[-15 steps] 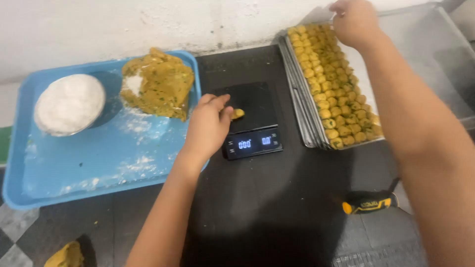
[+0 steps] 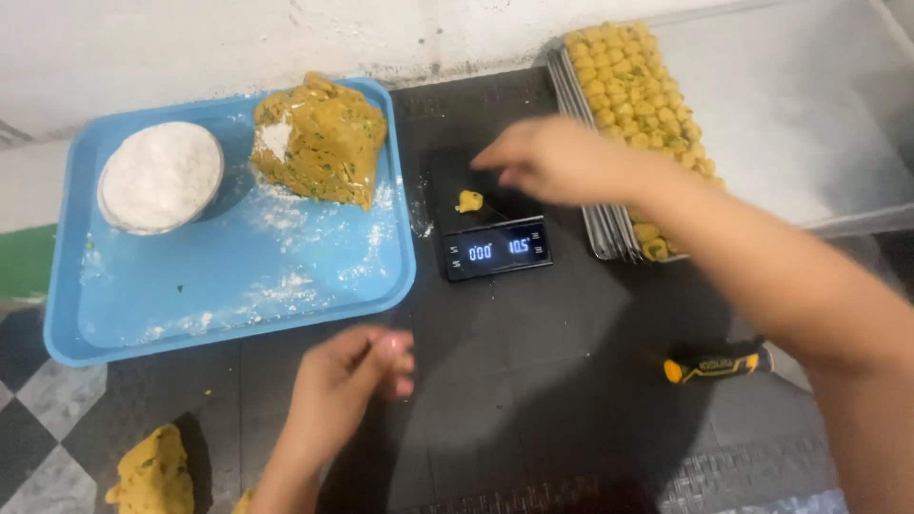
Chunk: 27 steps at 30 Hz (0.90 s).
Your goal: A person is preparing small pieces of dough by weighing portions, rolling them into long cylinders, and then cutting them into uniform small pieces using a hand scraper.
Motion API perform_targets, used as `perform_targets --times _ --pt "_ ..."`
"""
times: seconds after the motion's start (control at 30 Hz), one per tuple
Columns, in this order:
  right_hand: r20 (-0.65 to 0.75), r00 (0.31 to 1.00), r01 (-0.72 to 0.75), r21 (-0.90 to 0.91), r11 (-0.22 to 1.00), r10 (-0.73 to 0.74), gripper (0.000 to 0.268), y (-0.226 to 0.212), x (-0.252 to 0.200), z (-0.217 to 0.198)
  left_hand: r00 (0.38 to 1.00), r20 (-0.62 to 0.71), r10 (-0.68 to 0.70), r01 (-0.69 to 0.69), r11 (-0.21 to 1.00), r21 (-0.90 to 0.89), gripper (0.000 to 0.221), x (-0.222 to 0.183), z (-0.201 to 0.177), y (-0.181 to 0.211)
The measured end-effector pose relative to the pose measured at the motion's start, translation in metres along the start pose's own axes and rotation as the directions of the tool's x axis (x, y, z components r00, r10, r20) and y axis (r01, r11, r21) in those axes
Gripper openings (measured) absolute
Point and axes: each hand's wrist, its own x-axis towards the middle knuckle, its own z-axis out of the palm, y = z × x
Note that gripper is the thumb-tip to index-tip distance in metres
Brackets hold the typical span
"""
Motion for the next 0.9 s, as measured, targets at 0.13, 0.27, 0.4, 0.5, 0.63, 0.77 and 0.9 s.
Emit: perform_targets --times 0.13,0.27,0.4,0.5,0.63,0.77,0.9 --pt "-0.001 0.998 0.057 -0.002 0.998 -0.057 0.042 -0.003 0.015 0.05 1.0 -0.012 -0.017 0.017 1.0 0.02 0.032 -0.02 -0.002 -0.013" --pt "-0.124 0.984 0.1 -0.219 0.971 -0.129 0.024 -0.013 0.012 0.084 0.993 -0.06 0.098 -0.104 0.988 -0.117 0.02 -0.019 0.005 -0.042" --pt "-0.221 0.946 0.202 -0.162 0.966 -0.235 0.014 -0.1 -0.027 0.098 0.974 -0.19 0.127 -0.178 0.943 -0.281 0.02 -0.016 0.031 -0.053" --pt "-0.235 0.951 0.163 -0.173 0.971 -0.201 0.031 -0.166 -0.057 0.108 0.967 -0.094 0.237 -0.254 0.873 -0.416 0.034 -0.006 0.051 -0.089" --pt "-0.337 0.91 0.204 -0.143 0.968 -0.241 0.017 -0.186 -0.099 0.108 0.973 -0.034 0.229 -0.225 0.901 -0.372 0.022 -0.027 0.066 -0.085" --pt "-0.371 0.903 0.194 -0.102 0.976 -0.218 0.026 -0.194 -0.125 0.113 0.958 0.022 0.286 -0.265 0.912 -0.313 0.018 -0.041 0.078 -0.084" --pt "-0.393 0.885 0.213 -0.135 0.968 -0.249 0.033 -0.201 -0.133 0.109 0.972 0.021 0.234 -0.214 0.916 -0.34 0.01 -0.05 0.085 -0.083"
